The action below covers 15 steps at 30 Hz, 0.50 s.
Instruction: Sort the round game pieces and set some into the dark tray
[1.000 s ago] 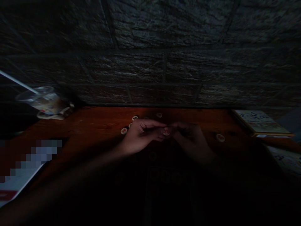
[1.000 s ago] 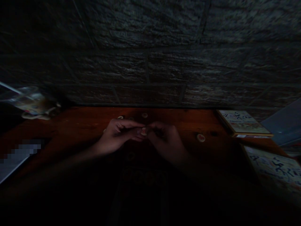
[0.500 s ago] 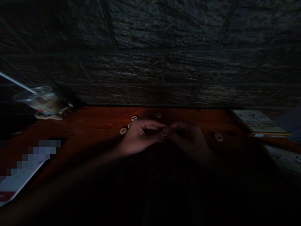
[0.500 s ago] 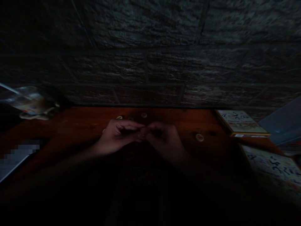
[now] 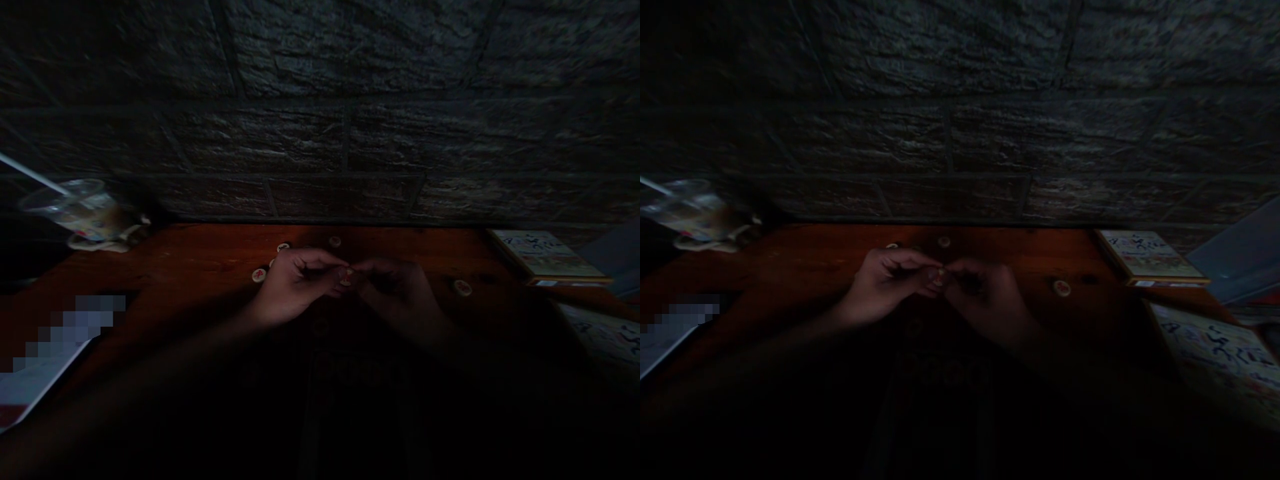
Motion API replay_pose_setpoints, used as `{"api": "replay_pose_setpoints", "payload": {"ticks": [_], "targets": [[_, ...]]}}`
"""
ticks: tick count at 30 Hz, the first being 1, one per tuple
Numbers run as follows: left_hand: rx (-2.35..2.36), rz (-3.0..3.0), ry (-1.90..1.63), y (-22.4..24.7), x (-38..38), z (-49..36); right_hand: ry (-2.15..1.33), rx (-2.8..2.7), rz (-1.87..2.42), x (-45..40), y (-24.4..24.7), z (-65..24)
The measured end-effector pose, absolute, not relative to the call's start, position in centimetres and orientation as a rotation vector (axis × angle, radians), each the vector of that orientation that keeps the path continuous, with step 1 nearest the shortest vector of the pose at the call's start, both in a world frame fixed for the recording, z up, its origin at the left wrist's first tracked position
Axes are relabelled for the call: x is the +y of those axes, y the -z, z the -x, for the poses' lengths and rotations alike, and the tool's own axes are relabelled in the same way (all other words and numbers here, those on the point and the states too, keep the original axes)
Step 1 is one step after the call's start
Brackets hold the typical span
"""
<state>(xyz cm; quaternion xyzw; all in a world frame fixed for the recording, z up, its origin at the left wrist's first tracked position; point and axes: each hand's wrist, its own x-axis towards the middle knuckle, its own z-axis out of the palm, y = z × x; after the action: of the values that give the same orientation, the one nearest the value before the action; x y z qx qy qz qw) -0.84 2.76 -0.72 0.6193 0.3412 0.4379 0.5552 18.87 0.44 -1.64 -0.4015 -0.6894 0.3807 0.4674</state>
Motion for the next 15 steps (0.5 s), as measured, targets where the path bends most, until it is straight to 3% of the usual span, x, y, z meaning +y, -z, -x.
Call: {"api": "replay_pose_setpoints", "payload": {"ticks": [15], "targets": [[0.762, -1.773, -1.082, 0.93, 2.72, 1.03, -0.883, -1.68, 1.026, 0.61, 2.11, -18.99]]}}
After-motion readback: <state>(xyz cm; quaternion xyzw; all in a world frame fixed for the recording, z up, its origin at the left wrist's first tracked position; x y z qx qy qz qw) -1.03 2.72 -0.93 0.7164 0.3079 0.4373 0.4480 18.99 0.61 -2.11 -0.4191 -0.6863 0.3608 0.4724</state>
